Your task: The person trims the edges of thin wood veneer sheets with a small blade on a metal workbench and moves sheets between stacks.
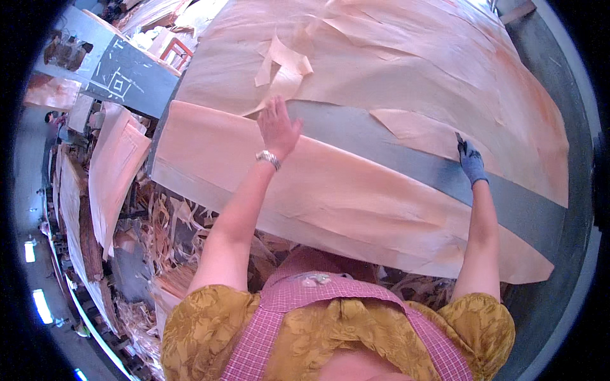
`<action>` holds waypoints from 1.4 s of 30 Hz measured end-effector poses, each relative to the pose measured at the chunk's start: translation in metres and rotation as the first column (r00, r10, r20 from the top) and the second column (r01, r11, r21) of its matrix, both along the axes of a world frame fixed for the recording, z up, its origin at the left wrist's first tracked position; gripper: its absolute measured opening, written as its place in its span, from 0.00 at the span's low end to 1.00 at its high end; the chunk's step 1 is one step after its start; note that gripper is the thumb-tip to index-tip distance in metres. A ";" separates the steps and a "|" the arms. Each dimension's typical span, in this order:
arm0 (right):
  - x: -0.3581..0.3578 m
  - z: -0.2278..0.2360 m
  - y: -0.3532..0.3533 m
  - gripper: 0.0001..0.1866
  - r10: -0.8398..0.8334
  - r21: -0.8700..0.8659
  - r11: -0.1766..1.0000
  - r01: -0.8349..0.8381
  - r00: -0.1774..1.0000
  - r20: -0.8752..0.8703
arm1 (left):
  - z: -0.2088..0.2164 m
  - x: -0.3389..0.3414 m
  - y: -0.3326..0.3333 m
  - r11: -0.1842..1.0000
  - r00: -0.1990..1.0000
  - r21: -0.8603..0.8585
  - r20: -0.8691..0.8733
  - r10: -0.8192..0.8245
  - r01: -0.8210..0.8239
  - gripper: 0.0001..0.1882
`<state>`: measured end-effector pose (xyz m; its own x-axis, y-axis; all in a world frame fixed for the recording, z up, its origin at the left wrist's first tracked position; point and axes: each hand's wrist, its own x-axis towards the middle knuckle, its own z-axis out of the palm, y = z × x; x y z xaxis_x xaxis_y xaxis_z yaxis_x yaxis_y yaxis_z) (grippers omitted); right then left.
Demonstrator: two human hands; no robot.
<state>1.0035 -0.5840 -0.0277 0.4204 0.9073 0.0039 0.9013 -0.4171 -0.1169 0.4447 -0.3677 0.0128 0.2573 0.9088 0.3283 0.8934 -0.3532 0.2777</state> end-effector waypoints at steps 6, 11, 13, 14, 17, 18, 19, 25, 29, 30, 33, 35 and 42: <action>-0.014 -0.009 0.005 0.19 0.028 0.022 0.999 -0.027 0.999 -0.047 | -0.002 -0.001 0.147 0.914 0.955 -0.367 0.166 0.244 -0.170 0.34; -0.020 -0.009 -0.002 0.18 -0.035 -0.021 0.999 0.034 0.997 -0.070 | -0.001 -0.002 0.169 0.566 0.875 -0.715 0.483 -0.024 0.410 0.19; -0.016 -0.008 -0.001 0.18 -0.029 -0.016 0.999 0.028 0.998 -0.060 | 0.005 0.001 0.154 0.513 0.852 -0.733 0.523 0.006 0.446 0.19; -0.014 -0.011 -0.002 0.18 -0.020 0.016 1.000 0.021 0.999 -0.044 | 0.009 0.001 0.152 0.489 0.841 -0.739 0.540 0.018 0.464 0.19; -0.015 -0.014 -0.011 0.17 -0.021 0.060 0.998 0.022 1.000 -0.016 | 0.015 0.022 0.171 0.467 0.861 -0.826 0.456 0.224 0.315 0.19; -0.025 -0.006 -0.003 0.16 -0.013 0.055 0.998 0.014 1.000 -0.026 | 0.016 0.023 0.185 0.464 0.856 -0.858 0.397 0.332 0.218 0.19; -0.033 0.000 0.002 0.15 -0.009 0.047 0.999 0.011 0.999 -0.034 | -0.001 0.021 0.202 0.471 0.805 -0.855 0.431 0.409 0.218 0.21; -0.042 -0.011 0.025 0.20 0.007 0.062 0.998 -0.011 0.998 0.058 | -0.055 -0.025 0.289 0.807 0.648 -0.581 0.574 0.500 -0.108 0.16; -0.028 -0.003 -0.016 0.21 -0.066 -0.013 0.998 0.068 0.990 0.126 | -0.019 0.025 0.297 0.923 0.055 -0.342 0.940 0.338 0.175 0.18; -0.030 -0.004 -0.012 0.19 -0.055 0.006 0.999 0.054 0.991 0.118 | -0.005 -0.002 0.306 0.989 -0.356 -0.093 0.926 0.127 0.111 0.19; -0.034 -0.011 0.002 0.17 -0.016 0.051 0.999 0.011 0.994 0.105 | -0.011 -0.050 0.290 0.798 -0.242 -0.555 0.761 0.602 0.237 0.19; -0.032 -0.014 0.001 0.17 0.003 0.053 0.999 -0.010 0.993 0.121 | -0.027 -0.040 0.263 0.601 0.422 -0.734 0.677 0.603 0.317 0.24; -0.035 -0.009 0.005 0.16 -0.023 0.035 0.999 0.019 0.991 0.135 | -0.028 0.045 0.197 0.756 0.696 -0.535 0.702 0.148 0.379 0.16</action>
